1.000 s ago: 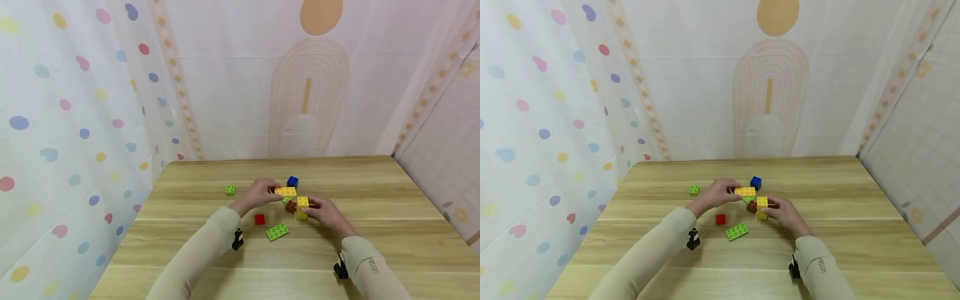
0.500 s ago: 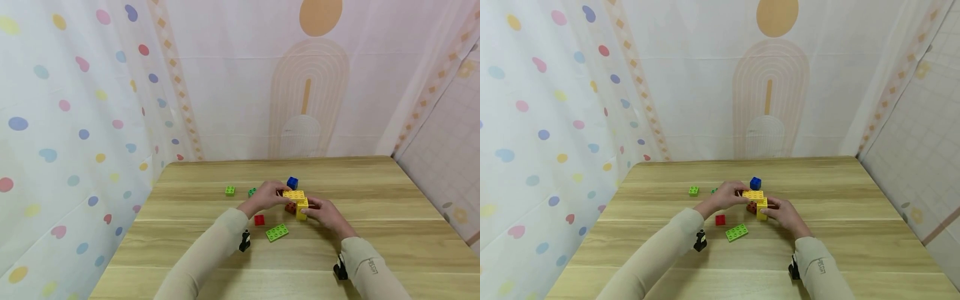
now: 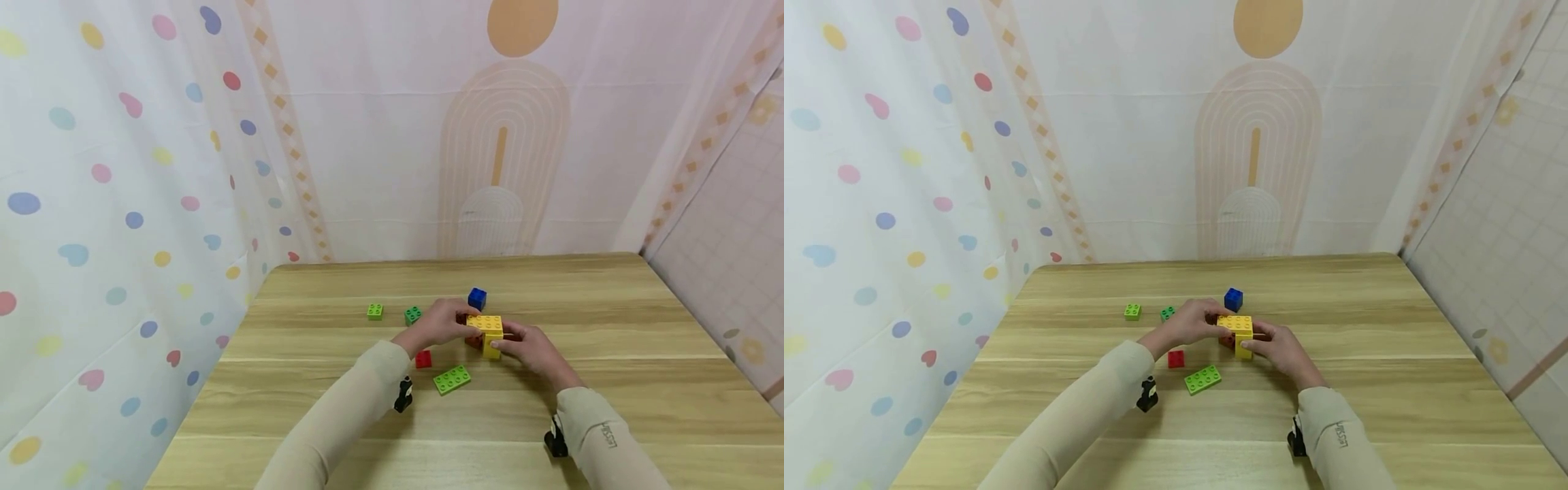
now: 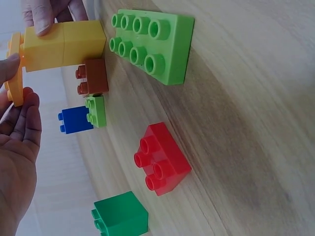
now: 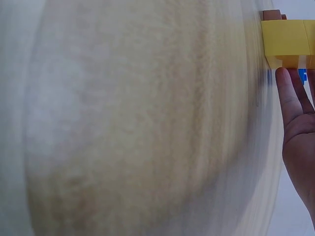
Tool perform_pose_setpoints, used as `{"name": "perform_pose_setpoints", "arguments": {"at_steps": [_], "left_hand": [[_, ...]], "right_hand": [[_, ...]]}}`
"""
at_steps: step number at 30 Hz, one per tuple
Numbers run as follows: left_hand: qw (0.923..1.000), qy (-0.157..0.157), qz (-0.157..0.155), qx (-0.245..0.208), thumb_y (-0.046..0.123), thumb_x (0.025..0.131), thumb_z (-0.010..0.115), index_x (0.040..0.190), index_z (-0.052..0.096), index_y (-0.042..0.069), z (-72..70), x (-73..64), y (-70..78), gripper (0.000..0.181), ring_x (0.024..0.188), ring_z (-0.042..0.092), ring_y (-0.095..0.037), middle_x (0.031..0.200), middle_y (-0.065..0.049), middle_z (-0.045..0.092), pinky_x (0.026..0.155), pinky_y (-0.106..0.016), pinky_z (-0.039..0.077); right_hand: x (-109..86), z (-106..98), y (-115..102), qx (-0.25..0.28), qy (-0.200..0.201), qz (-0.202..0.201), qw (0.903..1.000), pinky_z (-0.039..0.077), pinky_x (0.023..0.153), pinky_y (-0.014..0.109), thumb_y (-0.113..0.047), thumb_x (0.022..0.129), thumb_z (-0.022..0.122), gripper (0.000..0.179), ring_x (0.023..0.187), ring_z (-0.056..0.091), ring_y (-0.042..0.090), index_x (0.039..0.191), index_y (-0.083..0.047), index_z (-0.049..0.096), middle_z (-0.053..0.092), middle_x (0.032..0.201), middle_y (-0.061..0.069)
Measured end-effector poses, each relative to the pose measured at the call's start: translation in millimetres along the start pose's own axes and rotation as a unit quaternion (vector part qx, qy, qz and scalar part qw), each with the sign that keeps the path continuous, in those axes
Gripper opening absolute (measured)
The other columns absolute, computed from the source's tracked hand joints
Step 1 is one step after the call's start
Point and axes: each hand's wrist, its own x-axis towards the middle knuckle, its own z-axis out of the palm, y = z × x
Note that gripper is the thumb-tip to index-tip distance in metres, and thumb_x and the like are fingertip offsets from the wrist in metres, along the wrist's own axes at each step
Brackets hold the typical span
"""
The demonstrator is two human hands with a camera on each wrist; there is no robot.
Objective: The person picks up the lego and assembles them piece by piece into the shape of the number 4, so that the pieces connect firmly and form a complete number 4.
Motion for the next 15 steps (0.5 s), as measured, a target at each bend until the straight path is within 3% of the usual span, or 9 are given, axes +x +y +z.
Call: {"name": "perform_pose_setpoints", "arguments": {"at_steps": [6,15], "left_hand": [[0.9998,-0.013,-0.012,0.0,0.027,0.092,0.074,0.127,0.068,0.015,-1.1,0.2,0.9,0.038,0.094,0.056,-0.01,0.117,0.004,0.066,0.082,-0.024,0.049],[0.9997,-0.02,-0.003,0.012,0.028,0.092,0.073,0.128,0.068,0.014,-1.7,2.1,1.1,0.039,0.094,0.056,-0.009,0.118,0.004,0.066,0.081,-0.023,0.049]], "right_hand": [[0.2,0.0,-0.7,0.001,-0.003,0.002,1.0,0.049,0.09,0.038,-0.027,0.096,0.068,0.057,0.112,0.058,0.027,0.142,0.0,0.051,0.061,0.13,0.018],[-0.3,-0.5,0.8,0.007,-0.001,0.0,1.0,0.049,0.087,0.035,-0.027,0.095,0.069,0.057,0.11,0.058,0.026,0.142,0.0,0.051,0.061,0.129,0.018]]}}
